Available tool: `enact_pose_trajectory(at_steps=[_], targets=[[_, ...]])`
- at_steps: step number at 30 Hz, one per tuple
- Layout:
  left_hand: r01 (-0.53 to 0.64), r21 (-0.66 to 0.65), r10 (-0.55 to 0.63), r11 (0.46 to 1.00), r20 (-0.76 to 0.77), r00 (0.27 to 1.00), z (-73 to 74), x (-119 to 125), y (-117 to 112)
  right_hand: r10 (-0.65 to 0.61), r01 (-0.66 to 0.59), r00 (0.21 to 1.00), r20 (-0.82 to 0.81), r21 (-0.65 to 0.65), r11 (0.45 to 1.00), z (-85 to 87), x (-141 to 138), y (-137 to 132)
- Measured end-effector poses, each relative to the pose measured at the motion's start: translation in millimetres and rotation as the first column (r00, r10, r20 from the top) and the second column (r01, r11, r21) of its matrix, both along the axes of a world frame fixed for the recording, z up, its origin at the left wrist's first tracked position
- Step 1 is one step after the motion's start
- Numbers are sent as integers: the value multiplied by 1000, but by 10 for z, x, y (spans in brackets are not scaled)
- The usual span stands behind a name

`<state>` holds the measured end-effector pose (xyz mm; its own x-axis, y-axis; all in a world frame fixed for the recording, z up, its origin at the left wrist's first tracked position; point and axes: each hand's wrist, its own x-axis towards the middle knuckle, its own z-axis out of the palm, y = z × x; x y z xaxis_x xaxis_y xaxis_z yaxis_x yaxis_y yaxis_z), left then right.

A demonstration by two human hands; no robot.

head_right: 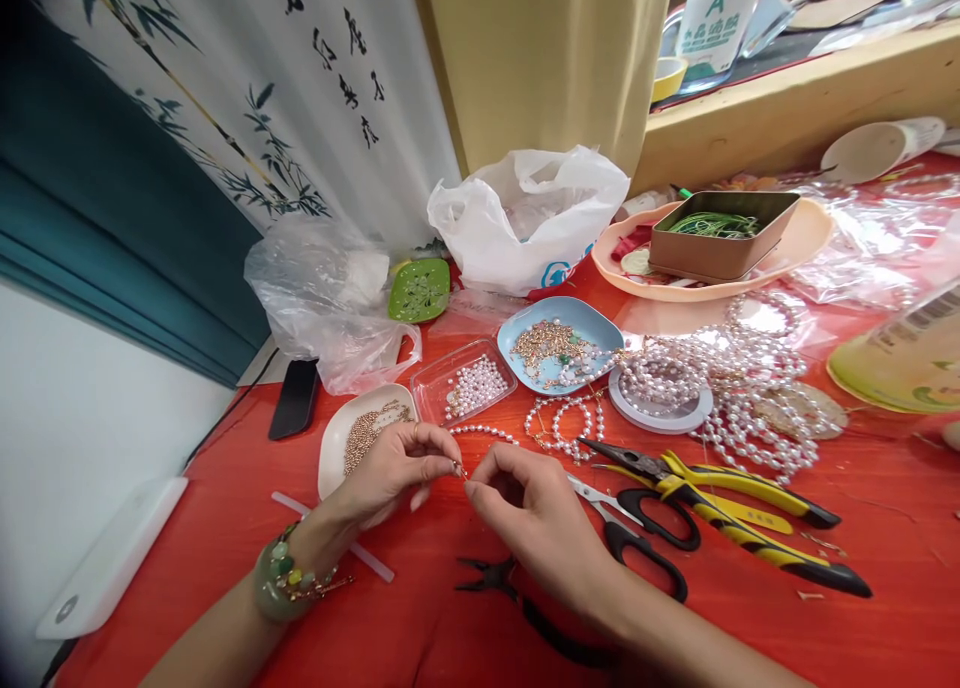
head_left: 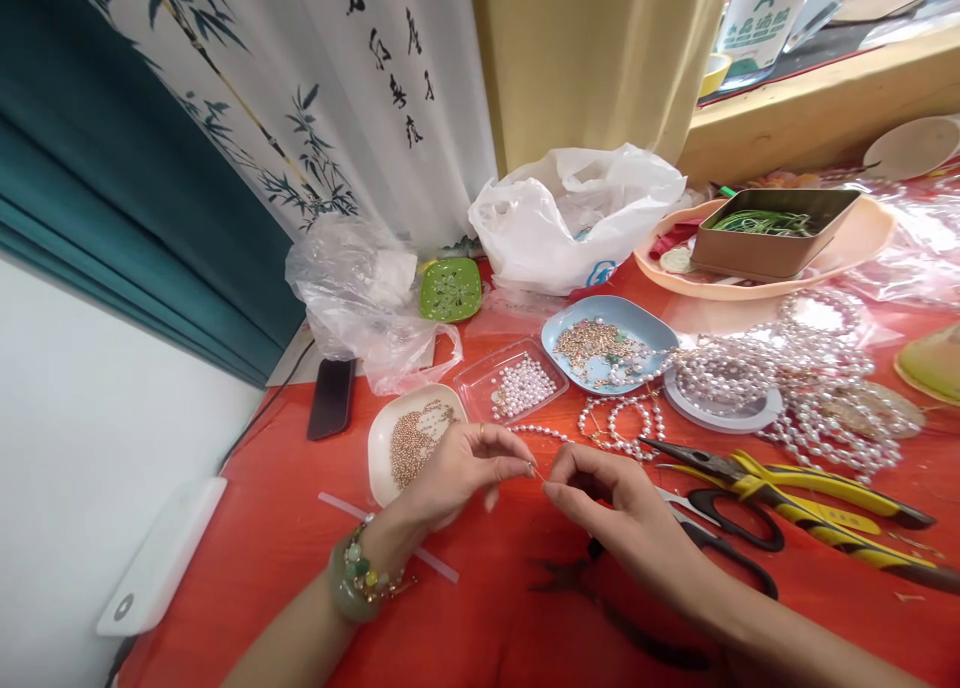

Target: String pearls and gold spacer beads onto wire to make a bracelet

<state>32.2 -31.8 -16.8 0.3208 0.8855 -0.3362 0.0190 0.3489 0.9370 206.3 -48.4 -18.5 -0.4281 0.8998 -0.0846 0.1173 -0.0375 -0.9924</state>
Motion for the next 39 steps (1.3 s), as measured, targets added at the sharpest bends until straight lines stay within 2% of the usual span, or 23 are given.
enact_pose_trajectory(at_steps=[14,19,22,25,28,30,32,34,36,39], targets=[[21,18,-21,1000,-5,1000,6,0,2,9,-9,1000,20,2,1000,1,1,6],[111,14,-109,994,-92,990,47,-20,1,25,-27,999,44,46,999,-18,7,6],[142,24,-134,990,-216,967,120,-89,34,6,-15,997,76,118,993,-36,6,11],[82,174,2,981,-436,900,210,-198,125,-22,6,995,94,166,986,-67,-5,21],[58,362,180,930,-589,788,256,-278,288,-34,19,994,106,145,989,-101,-21,31],[107,447,246,888,-660,710,242,-283,422,-36,24,994,104,114,993,-119,-27,34],[228,491,257,841,-733,630,201,-249,548,-40,32,995,87,91,995,-132,-28,33],[338,471,222,815,-793,567,146,-194,647,-42,36,997,71,72,997,-138,-26,29],[377,451,204,809,-817,540,92,-140,707,-38,36,998,54,53,998,-143,-23,24],[376,449,215,811,-825,522,31,-99,739,-31,29,998,47,39,999,-153,-19,28]])
